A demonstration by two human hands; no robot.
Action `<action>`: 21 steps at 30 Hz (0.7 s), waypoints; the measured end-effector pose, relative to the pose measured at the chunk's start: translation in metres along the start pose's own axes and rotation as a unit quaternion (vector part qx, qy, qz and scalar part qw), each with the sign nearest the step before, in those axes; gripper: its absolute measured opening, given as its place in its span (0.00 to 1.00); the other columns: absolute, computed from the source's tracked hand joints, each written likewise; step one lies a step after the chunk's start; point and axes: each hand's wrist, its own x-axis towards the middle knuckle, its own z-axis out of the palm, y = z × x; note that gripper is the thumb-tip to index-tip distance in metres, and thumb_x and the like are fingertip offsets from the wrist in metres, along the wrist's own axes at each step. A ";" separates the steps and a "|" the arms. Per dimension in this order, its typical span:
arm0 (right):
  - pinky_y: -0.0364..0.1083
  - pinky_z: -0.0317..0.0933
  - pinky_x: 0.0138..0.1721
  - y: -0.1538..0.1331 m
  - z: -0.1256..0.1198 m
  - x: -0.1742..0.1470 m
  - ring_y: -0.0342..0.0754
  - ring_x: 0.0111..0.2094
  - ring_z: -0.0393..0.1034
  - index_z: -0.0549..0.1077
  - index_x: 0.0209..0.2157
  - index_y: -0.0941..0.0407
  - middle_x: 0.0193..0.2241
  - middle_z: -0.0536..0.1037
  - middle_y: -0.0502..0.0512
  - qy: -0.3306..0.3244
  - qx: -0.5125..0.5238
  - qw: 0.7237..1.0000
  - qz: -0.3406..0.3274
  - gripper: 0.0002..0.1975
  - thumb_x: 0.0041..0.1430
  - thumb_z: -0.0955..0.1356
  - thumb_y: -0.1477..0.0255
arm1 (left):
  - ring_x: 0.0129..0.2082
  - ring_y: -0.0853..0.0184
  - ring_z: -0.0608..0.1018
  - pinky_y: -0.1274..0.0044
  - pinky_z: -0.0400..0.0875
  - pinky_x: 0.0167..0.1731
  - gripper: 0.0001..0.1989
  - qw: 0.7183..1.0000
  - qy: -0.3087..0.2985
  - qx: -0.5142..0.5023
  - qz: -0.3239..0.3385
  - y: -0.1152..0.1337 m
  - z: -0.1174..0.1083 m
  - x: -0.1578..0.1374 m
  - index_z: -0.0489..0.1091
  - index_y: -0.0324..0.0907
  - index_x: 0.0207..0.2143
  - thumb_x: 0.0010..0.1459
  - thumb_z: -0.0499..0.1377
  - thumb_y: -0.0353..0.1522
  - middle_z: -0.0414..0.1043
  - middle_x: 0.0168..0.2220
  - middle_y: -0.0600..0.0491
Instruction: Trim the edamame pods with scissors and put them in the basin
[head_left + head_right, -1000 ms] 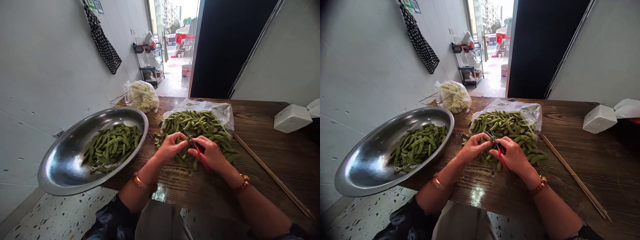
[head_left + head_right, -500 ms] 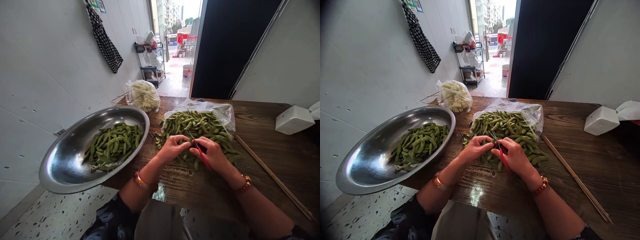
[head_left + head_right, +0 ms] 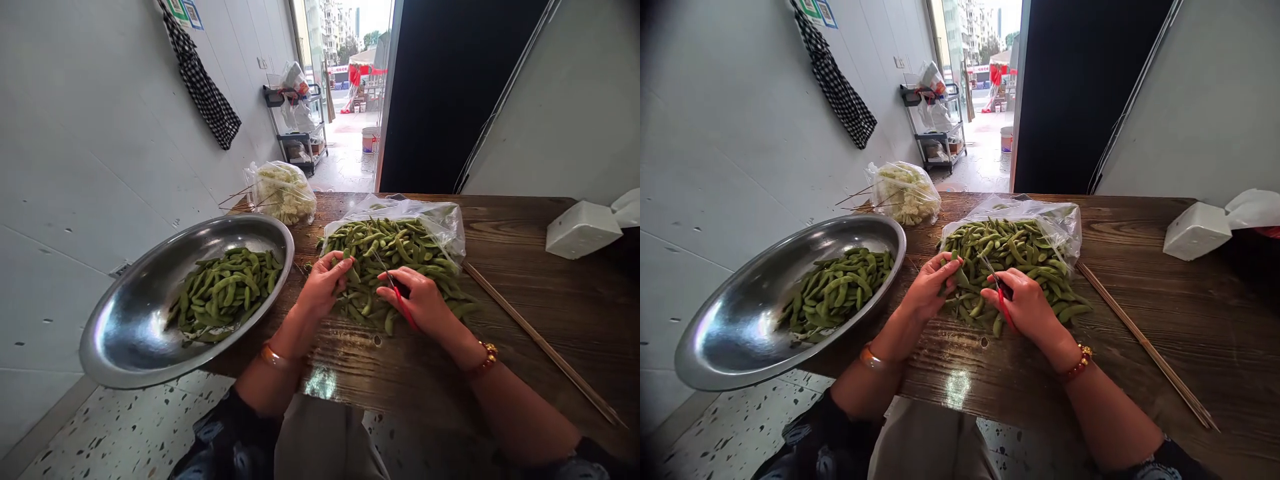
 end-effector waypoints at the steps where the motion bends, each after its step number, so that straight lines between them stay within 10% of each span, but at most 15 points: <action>1: 0.46 0.64 0.38 -0.001 0.000 0.000 0.47 0.34 0.69 0.74 0.40 0.56 0.32 0.74 0.54 -0.002 0.001 1.000 -0.003 0.14 0.58 0.68 0.61 | 0.16 0.81 0.58 0.85 0.45 0.14 0.18 1.000 0.001 -0.027 -0.002 0.001 0.000 0.000 0.64 0.39 0.29 0.41 0.69 0.35 0.66 0.23 0.60; 21: 0.47 0.64 0.38 0.002 0.004 -0.001 0.48 0.34 0.69 0.72 0.40 0.56 0.33 0.73 0.55 0.027 -0.004 0.999 -0.047 0.12 0.60 0.67 0.62 | 0.15 0.81 0.62 0.86 0.47 0.12 0.16 0.995 -0.066 -0.032 -0.067 -0.006 0.011 -0.008 0.64 0.38 0.29 0.43 0.68 0.35 0.70 0.24 0.57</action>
